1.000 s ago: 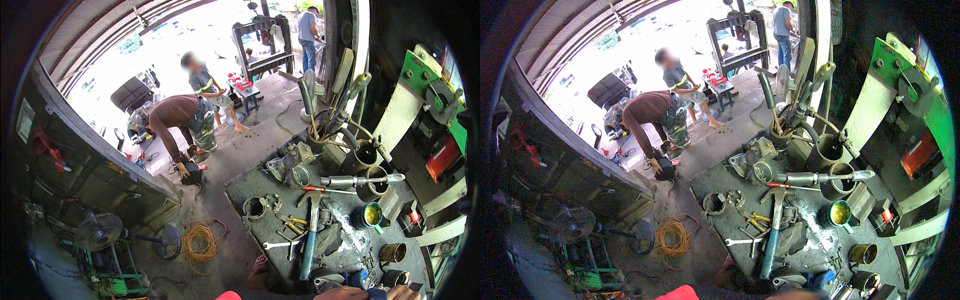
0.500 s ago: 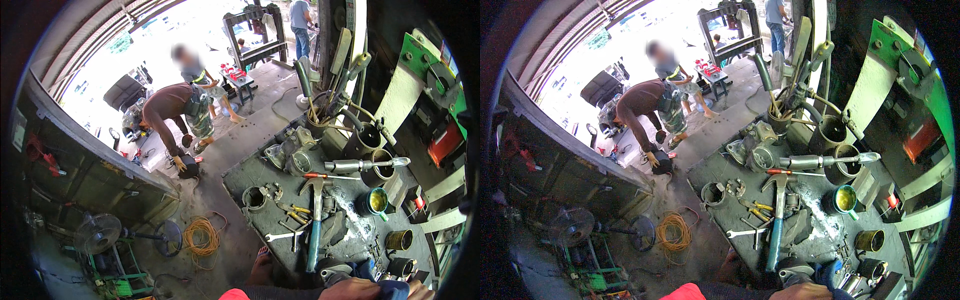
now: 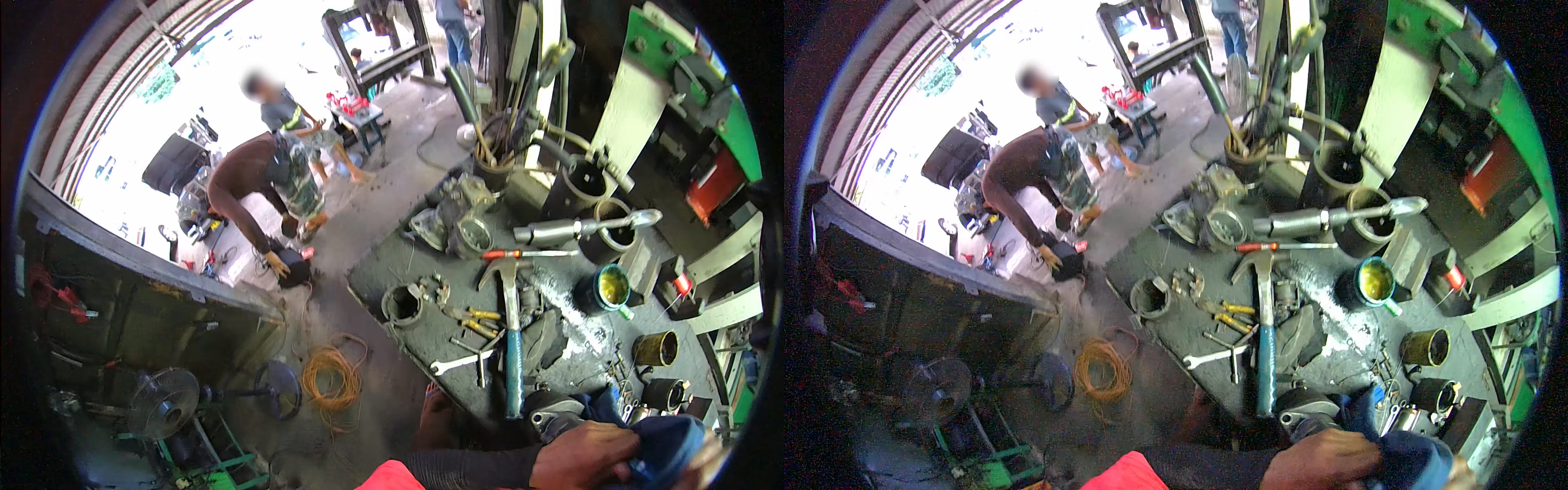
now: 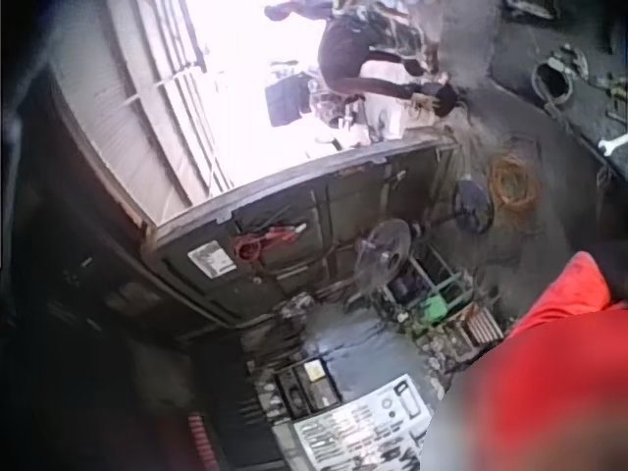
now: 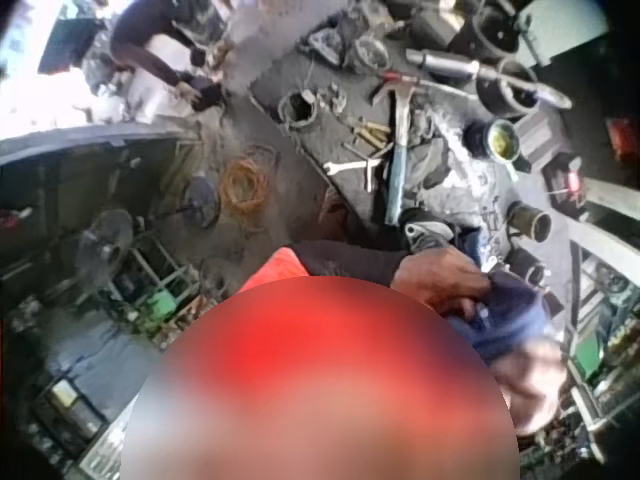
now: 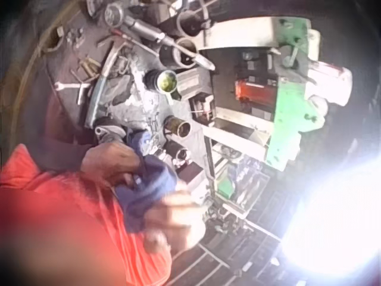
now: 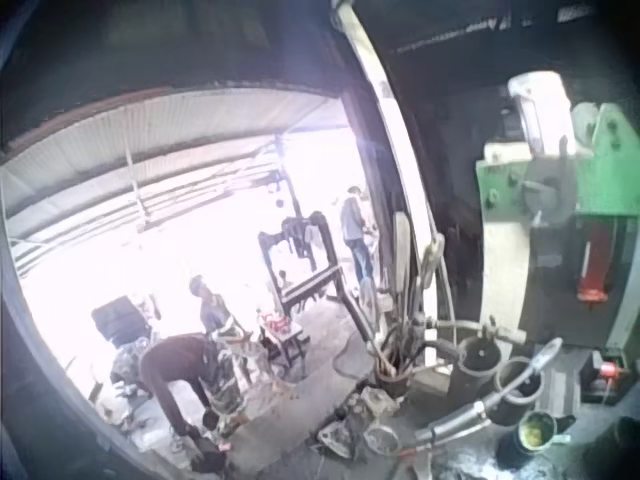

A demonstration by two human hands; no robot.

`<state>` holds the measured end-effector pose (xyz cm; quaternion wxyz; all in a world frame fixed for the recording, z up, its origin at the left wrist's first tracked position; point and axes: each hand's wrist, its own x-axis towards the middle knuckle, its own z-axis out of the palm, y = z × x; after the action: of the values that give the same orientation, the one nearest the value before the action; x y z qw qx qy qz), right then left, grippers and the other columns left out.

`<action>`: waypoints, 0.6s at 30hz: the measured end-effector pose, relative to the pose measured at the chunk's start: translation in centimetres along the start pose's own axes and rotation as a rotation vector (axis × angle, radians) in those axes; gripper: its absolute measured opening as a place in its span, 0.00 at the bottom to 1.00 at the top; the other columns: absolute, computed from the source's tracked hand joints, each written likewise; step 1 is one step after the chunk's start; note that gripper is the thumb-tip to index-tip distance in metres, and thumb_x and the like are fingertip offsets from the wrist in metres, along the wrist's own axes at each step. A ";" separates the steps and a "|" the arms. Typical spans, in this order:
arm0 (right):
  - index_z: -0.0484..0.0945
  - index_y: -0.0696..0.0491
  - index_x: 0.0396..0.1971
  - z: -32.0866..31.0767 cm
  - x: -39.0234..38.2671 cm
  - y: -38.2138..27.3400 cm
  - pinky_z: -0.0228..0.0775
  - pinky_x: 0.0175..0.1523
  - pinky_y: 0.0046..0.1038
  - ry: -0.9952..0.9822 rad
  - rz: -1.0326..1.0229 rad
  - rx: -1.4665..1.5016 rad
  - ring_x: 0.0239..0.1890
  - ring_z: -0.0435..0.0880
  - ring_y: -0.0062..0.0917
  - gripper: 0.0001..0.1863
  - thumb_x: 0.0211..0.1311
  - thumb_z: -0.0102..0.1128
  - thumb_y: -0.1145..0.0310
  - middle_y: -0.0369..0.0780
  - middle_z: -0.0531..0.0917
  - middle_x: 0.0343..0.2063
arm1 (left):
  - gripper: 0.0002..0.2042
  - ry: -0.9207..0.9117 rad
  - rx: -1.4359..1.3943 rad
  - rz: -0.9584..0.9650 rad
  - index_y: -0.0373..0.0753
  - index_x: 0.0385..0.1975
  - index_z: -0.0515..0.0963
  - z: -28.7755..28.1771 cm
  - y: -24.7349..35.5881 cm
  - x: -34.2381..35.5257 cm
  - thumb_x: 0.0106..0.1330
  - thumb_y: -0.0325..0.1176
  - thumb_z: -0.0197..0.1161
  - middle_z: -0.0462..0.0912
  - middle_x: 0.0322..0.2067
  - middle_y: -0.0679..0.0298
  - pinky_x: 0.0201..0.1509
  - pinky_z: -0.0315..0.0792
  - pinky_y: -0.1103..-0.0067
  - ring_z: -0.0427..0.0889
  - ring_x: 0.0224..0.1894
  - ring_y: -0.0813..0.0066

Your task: The person disassembles a mechanical component, cleans it with a blue cloth, and applies lubricant from a spray can. They then reassemble the part by inserting small metal pieces and wiping excess lubricant.

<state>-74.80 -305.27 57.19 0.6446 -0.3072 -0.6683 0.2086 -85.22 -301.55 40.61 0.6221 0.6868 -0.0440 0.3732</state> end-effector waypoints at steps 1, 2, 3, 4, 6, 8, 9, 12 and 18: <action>0.71 0.56 0.17 0.9 -0.4 -0.4 0.72 0.24 0.28 0.160 0.006 -0.109 0.16 0.75 0.25 0.14 0.56 0.67 0.80 0.44 0.79 0.17 | 0.13 -0.004 0.039 -0.023 0.37 0.38 0.75 0.0 0.2 0.0 0.74 0.42 0.63 0.77 0.30 0.53 0.38 0.73 0.62 0.81 0.37 0.49; 0.70 0.56 0.17 1.4 -0.6 -0.9 0.71 0.25 0.28 0.300 0.021 -0.177 0.16 0.74 0.24 0.15 0.56 0.67 0.81 0.43 0.79 0.17 | 0.11 0.001 0.093 -0.044 0.37 0.39 0.76 0.0 0.5 0.1 0.73 0.39 0.63 0.78 0.30 0.54 0.39 0.74 0.62 0.82 0.38 0.50; 0.69 0.56 0.16 2.0 -0.9 -1.5 0.71 0.26 0.28 0.387 0.064 -0.230 0.17 0.74 0.23 0.16 0.56 0.67 0.81 0.43 0.78 0.17 | 0.09 0.011 0.138 -0.070 0.38 0.40 0.77 0.0 0.8 0.0 0.72 0.36 0.64 0.80 0.31 0.55 0.40 0.75 0.63 0.83 0.39 0.51; 0.66 0.56 0.16 2.0 -0.9 -1.9 0.69 0.26 0.28 0.228 0.122 -0.183 0.19 0.73 0.23 0.17 0.57 0.66 0.82 0.44 0.78 0.17 | 0.11 0.017 -0.082 -0.095 0.33 0.47 0.74 0.1 1.0 0.2 0.73 0.33 0.60 0.80 0.38 0.44 0.47 0.74 0.60 0.80 0.44 0.37; 0.63 0.58 0.16 1.8 -1.1 -2.9 0.59 0.24 0.26 0.174 0.237 -0.184 0.20 0.70 0.23 0.19 0.59 0.63 0.87 0.43 0.76 0.17 | 0.11 0.048 -0.066 -0.038 0.33 0.48 0.74 0.1 1.4 0.2 0.73 0.33 0.60 0.79 0.39 0.44 0.48 0.74 0.60 0.79 0.45 0.36; 0.70 0.55 0.16 1.0 -1.3 -3.6 0.56 0.23 0.22 0.069 0.215 -0.183 0.15 0.70 0.20 0.18 0.64 0.66 0.74 0.38 0.76 0.16 | 0.11 0.101 -0.147 -0.010 0.34 0.49 0.75 0.4 2.1 0.1 0.72 0.31 0.61 0.80 0.41 0.44 0.50 0.74 0.60 0.79 0.45 0.36; 0.72 0.51 0.16 0.4 -1.5 -3.5 0.59 0.22 0.20 0.086 0.252 -0.192 0.15 0.72 0.18 0.23 0.70 0.70 0.62 0.35 0.76 0.14 | 0.11 0.108 -0.105 -0.027 0.34 0.49 0.75 0.5 2.5 0.2 0.71 0.31 0.61 0.80 0.41 0.45 0.50 0.74 0.60 0.80 0.45 0.37; 0.63 0.48 0.16 -0.8 -3.1 -3.4 0.56 0.25 0.24 0.206 0.180 -0.089 0.11 0.65 0.17 0.26 0.76 0.60 0.62 0.34 0.71 0.12 | 0.13 0.033 0.197 0.076 0.36 0.49 0.76 -0.2 3.6 1.0 0.68 0.30 0.64 0.83 0.41 0.46 0.48 0.75 0.58 0.82 0.44 0.39; 0.61 0.45 0.19 -7.2 -7.2 -5.5 0.56 0.32 0.23 0.639 0.011 0.236 0.18 0.55 0.15 0.25 0.85 0.45 0.65 0.29 0.60 0.14 | 0.15 -0.379 0.462 -0.045 0.30 0.43 0.73 0.9 5.8 3.8 0.60 0.31 0.66 0.82 0.28 0.44 0.40 0.76 0.53 0.83 0.36 0.37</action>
<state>-68.61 -315.03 56.22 0.8514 -0.2839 -0.4021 0.1812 -85.11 -302.15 47.52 0.4381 0.8685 -0.0580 0.2245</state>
